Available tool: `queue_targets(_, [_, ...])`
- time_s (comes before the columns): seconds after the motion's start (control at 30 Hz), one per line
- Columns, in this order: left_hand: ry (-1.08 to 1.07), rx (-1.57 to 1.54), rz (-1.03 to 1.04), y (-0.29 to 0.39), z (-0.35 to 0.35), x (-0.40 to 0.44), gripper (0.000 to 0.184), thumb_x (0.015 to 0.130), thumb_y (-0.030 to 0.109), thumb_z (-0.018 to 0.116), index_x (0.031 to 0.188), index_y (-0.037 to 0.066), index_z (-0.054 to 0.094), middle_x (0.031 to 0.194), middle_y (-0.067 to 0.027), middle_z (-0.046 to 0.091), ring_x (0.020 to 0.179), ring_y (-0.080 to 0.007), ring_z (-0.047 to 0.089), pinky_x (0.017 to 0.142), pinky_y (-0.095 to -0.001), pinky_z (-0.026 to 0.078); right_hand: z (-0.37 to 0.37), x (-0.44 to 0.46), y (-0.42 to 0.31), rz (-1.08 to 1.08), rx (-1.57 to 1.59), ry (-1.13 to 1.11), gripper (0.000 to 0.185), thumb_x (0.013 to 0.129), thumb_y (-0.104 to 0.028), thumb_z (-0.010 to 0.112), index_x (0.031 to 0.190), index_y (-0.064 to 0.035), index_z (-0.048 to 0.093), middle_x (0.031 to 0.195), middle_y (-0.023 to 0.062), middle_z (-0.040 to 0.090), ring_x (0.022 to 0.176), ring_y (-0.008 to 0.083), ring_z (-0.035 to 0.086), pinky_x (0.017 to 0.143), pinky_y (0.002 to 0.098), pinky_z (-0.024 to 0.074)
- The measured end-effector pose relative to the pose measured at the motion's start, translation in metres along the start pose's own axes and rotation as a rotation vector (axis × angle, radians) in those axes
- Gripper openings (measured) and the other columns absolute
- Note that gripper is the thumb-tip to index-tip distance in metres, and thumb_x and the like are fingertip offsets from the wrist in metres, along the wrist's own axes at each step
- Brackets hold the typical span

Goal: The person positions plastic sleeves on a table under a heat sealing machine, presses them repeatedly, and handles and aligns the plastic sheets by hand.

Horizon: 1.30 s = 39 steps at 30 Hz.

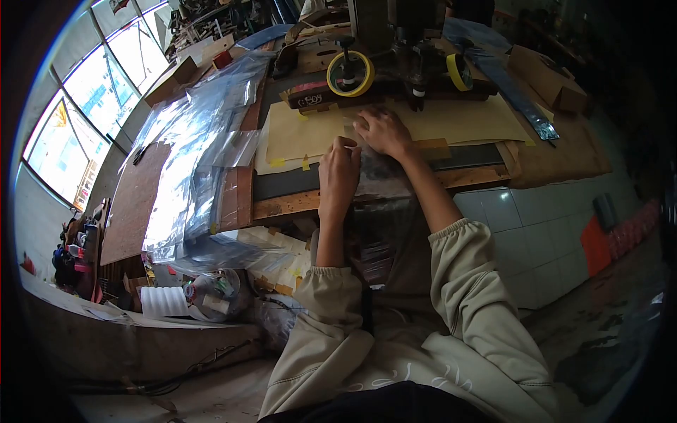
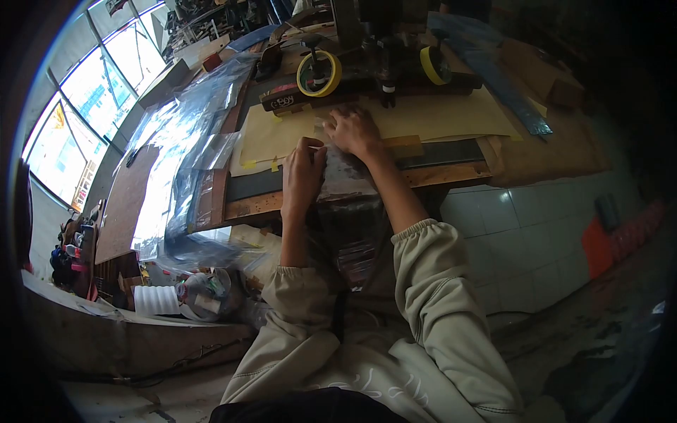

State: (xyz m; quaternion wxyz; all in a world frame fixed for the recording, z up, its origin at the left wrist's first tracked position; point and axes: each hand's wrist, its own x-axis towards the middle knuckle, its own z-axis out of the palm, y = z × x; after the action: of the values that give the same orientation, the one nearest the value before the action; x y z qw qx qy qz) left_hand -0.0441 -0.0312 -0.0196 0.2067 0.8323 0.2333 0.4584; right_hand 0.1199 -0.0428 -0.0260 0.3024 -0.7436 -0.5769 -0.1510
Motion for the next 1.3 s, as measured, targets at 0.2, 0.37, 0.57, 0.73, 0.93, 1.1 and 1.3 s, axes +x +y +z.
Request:
queue_targets(0.2, [-0.011,0.028,0.007,0.004,-0.004,-0.001,0.015,0.083,0.010,0.061,0.092,0.000,0.055,0.077,-0.0174,0.062,0.070,-0.0317,0.061,0.065,-0.0405,0.045,0.000,0.000,0.001,0.015,0.008,-0.048,0.042,0.087,-0.037,0.048,0.112,-0.0054,0.057,0.117,0.0180,0.056,0.111,0.0328,0.051,0.098,0.0408,0.0368])
queue_targets(0.37, [0.019,-0.005,0.015,-0.001,0.002,-0.001,0.015,0.083,0.010,0.061,0.091,0.000,0.055,0.076,-0.0166,0.062,0.070,-0.0315,0.060,0.065,-0.0405,0.045,-0.001,0.000,-0.001,0.018,0.002,-0.034,0.042,0.087,-0.038,0.047,0.111,-0.0052,0.058,0.116,0.0183,0.056,0.111,0.0327,0.051,0.098,0.0407,0.0367])
queue_targets(0.57, [-0.008,0.002,0.016,0.003,-0.003,-0.002,0.016,0.084,0.011,0.058,0.091,-0.002,0.054,0.080,-0.0213,0.061,0.074,-0.0384,0.060,0.065,-0.0451,0.047,-0.008,-0.003,-0.007,0.038,0.006,-0.031,0.041,0.087,-0.037,0.049,0.111,-0.0053,0.058,0.115,0.0166,0.057,0.109,0.0322,0.053,0.096,0.0404,0.0381])
queue_targets(0.73, [0.001,0.016,-0.009,0.005,-0.001,-0.003,0.015,0.083,0.010,0.059,0.090,-0.002,0.055,0.080,-0.0210,0.062,0.075,-0.0375,0.060,0.065,-0.0442,0.047,-0.013,-0.008,-0.012,0.025,-0.064,0.062,0.042,0.088,-0.037,0.051,0.115,-0.0053,0.057,0.120,0.0169,0.055,0.114,0.0313,0.050,0.097,0.0448,0.0361])
queue_targets(0.93, [-0.010,-0.074,-0.052,0.008,-0.007,-0.004,0.015,0.083,0.012,0.060,0.092,0.000,0.058,0.082,-0.0173,0.063,0.077,-0.0318,0.062,0.068,-0.0404,0.047,-0.057,-0.078,-0.065,0.171,-0.084,0.132,0.045,0.089,-0.037,0.050,0.123,-0.0077,0.053,0.132,0.0147,0.048,0.126,0.0270,0.042,0.102,0.0506,0.0294])
queue_targets(1.1, [0.009,0.076,0.075,0.023,-0.017,-0.011,0.019,0.085,0.013,0.057,0.102,0.004,0.061,0.108,-0.0218,0.058,0.085,-0.0326,0.063,0.077,-0.0396,0.048,-0.064,-0.091,-0.072,0.223,-0.064,0.070,0.044,0.088,-0.032,0.050,0.124,-0.0086,0.053,0.135,0.0121,0.047,0.128,0.0243,0.040,0.104,0.0485,0.0287])
queue_targets(1.3, [-0.183,-0.057,0.095,0.027,-0.023,-0.013,0.022,0.087,0.014,0.054,0.105,0.004,0.062,0.124,-0.0146,0.054,0.093,-0.0348,0.061,0.084,-0.0402,0.047,-0.063,-0.095,-0.069,0.182,-0.071,0.095,0.042,0.086,-0.029,0.050,0.123,-0.0077,0.054,0.133,0.0123,0.048,0.127,0.0243,0.041,0.104,0.0457,0.0298])
